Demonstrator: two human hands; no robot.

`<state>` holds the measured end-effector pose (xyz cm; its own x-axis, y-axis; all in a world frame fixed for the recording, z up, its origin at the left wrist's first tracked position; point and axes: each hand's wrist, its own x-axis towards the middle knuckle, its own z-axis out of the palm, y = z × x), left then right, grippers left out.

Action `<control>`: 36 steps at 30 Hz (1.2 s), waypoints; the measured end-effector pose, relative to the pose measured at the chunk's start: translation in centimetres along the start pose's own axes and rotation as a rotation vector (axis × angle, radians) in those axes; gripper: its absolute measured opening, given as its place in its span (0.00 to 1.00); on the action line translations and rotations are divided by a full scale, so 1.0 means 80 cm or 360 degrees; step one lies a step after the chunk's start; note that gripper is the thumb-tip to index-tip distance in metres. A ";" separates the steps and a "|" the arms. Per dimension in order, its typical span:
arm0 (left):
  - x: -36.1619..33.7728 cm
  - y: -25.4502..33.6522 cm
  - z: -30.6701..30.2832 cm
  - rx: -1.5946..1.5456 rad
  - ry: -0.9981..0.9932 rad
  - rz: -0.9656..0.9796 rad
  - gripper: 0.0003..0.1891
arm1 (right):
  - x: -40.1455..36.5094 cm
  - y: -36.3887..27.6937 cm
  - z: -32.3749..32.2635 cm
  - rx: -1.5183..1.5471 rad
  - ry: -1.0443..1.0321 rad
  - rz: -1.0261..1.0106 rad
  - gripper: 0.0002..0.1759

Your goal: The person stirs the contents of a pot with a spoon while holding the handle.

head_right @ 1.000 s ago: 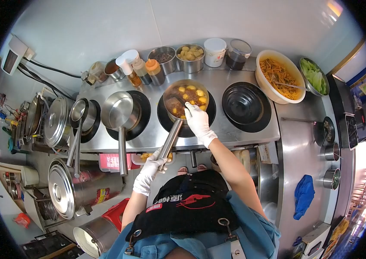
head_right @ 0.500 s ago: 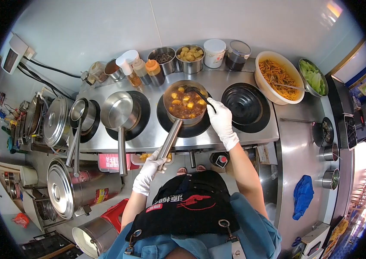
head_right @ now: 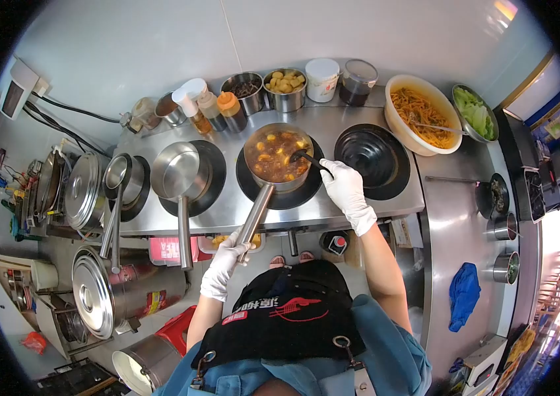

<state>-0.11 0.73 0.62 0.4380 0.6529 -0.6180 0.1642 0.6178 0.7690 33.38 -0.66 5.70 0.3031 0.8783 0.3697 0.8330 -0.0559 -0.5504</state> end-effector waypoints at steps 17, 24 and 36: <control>-0.001 -0.010 -0.012 -0.0045 -0.0004 -0.0019 0.33 | 0.001 -0.014 -0.001 -0.0045 -0.0092 -0.0009 0.13; -0.003 -0.007 -0.011 -0.0066 -0.0011 -0.0033 0.33 | 0.003 -0.020 -0.002 -0.0263 -0.0373 0.0019 0.11; -0.003 -0.007 -0.011 -0.0030 -0.0008 -0.0020 0.33 | 0.010 -0.010 0.057 0.0128 -0.0555 0.0260 0.12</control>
<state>-1.11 0.63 0.19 0.4404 0.6427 -0.6269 0.1533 0.6342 0.7579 30.82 2.31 3.03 0.2420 0.9703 0.0032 0.7436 -0.1834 -0.6430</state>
